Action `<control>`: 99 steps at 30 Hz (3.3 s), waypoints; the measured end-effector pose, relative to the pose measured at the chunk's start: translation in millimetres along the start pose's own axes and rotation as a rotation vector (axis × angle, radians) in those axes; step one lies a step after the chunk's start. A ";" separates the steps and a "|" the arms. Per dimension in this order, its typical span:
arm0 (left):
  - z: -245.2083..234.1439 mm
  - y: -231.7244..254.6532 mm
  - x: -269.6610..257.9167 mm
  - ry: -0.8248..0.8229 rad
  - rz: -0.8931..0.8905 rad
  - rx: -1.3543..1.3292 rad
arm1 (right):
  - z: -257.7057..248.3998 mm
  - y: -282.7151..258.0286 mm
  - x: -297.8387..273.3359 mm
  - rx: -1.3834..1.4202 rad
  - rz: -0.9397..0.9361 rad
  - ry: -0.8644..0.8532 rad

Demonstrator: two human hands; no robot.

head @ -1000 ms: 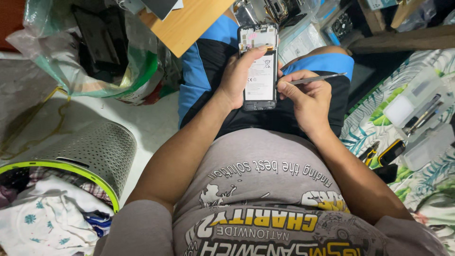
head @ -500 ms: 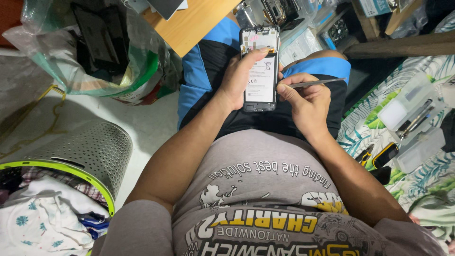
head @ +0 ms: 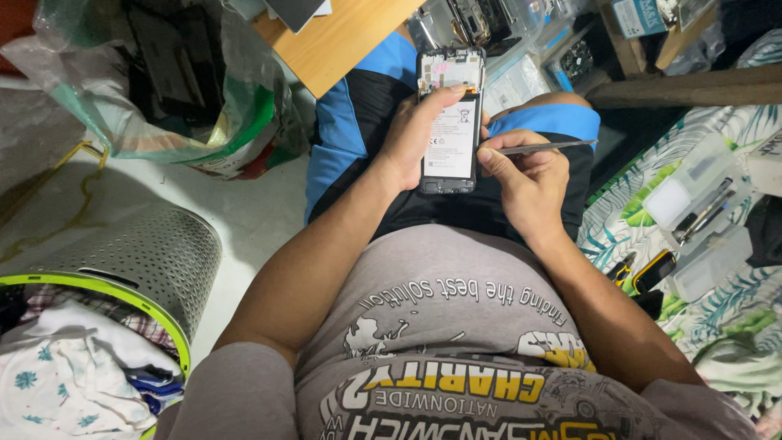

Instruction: The person uses a metal spudger to pry and separate the battery from the internal frame of a disassembled smartphone. They then place the battery aside and pick up a different black smartphone, using the spudger to work on its edges.

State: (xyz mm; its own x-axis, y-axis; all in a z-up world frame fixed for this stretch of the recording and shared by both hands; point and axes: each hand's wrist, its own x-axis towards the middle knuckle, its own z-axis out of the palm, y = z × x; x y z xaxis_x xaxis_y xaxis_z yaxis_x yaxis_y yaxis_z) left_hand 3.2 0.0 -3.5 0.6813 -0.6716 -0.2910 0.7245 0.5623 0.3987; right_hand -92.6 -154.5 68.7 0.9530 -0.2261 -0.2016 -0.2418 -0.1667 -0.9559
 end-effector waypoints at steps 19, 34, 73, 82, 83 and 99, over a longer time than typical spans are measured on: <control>2.6 -0.1 -1.2 0.041 0.027 0.054 | -4.8 9.1 7.9 0.167 0.142 0.026; 2.4 -2.3 0.3 0.064 0.051 0.084 | -14.9 23.2 1.9 0.530 0.235 -0.016; 8.0 5.3 -3.7 0.066 0.033 0.055 | -6.4 17.4 2.0 0.123 0.116 -0.052; 4.4 2.3 0.9 0.037 0.010 0.023 | -15.8 25.2 10.7 0.296 0.203 0.038; 7.1 0.9 3.2 0.046 0.001 0.024 | -18.3 24.9 11.3 0.459 0.232 0.081; 8.8 2.1 -3.1 0.068 0.053 0.032 | -27.8 -2.6 6.6 0.128 -0.145 0.045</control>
State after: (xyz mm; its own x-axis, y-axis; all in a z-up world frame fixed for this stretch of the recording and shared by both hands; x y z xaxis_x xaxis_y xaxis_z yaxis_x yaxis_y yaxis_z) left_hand 1.7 -1.0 5.9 0.7246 -0.6066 -0.3271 0.6846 0.5794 0.4423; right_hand -90.8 -182.3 75.8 0.9663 -0.2520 -0.0533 -0.0751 -0.0777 -0.9941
